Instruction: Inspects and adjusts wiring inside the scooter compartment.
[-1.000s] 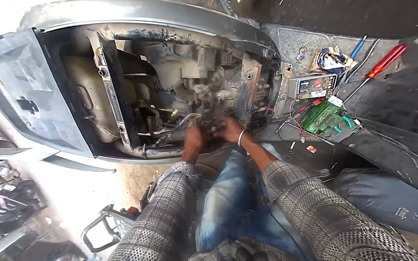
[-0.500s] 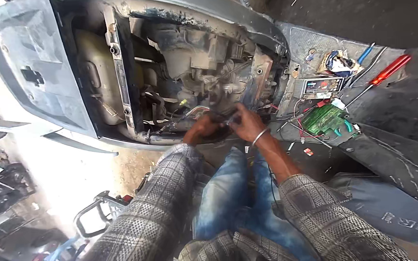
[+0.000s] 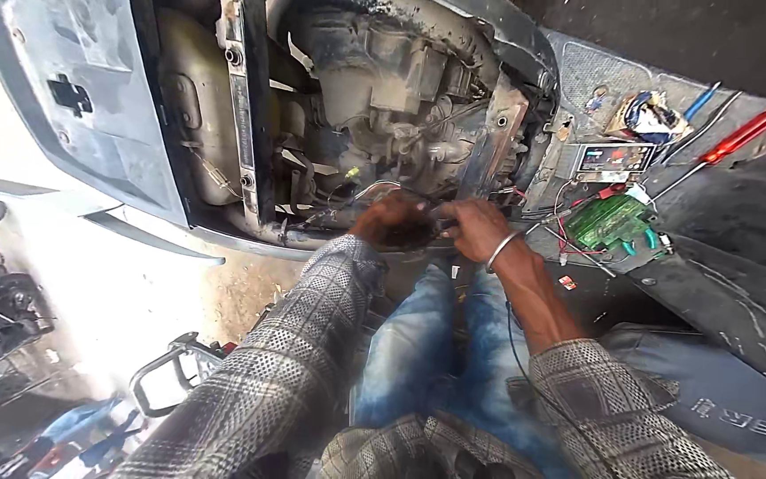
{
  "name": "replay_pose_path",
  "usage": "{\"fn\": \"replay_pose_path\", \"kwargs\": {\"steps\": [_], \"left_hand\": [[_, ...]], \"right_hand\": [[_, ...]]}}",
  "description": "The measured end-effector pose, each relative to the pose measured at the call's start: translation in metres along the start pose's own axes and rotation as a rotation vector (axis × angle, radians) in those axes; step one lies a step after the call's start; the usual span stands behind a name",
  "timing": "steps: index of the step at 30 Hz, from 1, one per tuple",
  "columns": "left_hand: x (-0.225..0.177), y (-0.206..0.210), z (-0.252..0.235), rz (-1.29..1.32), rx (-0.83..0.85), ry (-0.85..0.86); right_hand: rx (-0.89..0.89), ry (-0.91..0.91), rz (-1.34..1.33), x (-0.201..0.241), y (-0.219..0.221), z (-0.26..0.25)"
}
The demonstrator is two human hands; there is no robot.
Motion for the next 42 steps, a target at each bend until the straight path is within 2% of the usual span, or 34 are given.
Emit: {"fn": "replay_pose_path", "kwargs": {"steps": [5,8,10,12,15,18,20,25,29,34,38,42], "left_hand": [[-0.004,-0.004,0.003,0.329,0.014,-0.122],[-0.007,-0.002,0.002,0.357,0.031,-0.129],[-0.005,-0.005,-0.002,0.25,-0.027,-0.103],[-0.001,-0.007,-0.004,0.146,-0.097,-0.085],[0.004,-0.009,-0.009,0.116,-0.062,-0.043],[0.009,-0.014,-0.014,0.112,-0.021,-0.026],[0.01,-0.015,-0.013,0.04,-0.014,0.019],[-0.005,-0.013,0.01,-0.514,-0.028,0.169],[-0.008,-0.019,0.007,-0.566,0.025,0.149],[-0.034,-0.028,0.001,-0.881,0.157,0.082],[-0.033,-0.021,0.002,-1.06,0.044,0.223],[-0.017,-0.02,0.008,-1.045,-0.076,0.395]], "right_hand": [[-0.063,-0.14,0.0,0.019,0.015,-0.002],[-0.143,-0.251,0.062,0.029,0.035,-0.008],[-0.208,-0.3,0.014,0.034,0.045,-0.01],[-0.333,-0.248,-0.183,0.034,0.049,-0.003],[-0.503,0.063,-0.471,0.016,0.049,0.006],[-0.328,0.389,-0.528,-0.005,0.049,-0.002],[-0.194,0.434,-0.506,-0.01,0.055,-0.015],[-0.135,0.464,-0.48,0.001,0.061,-0.042],[-0.171,0.482,-0.655,0.0,0.066,-0.049],[-0.18,0.367,-0.75,-0.013,0.075,-0.052],[-0.183,0.342,-0.786,-0.018,0.079,-0.059],[-0.179,0.303,-0.837,-0.02,0.075,-0.056]]}}
Point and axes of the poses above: each hand's wrist, its own z-axis away from the middle knuckle, its own y-axis out of the palm, x = y × z, the point moved 1 cm from there along -z, towards the middle knuckle
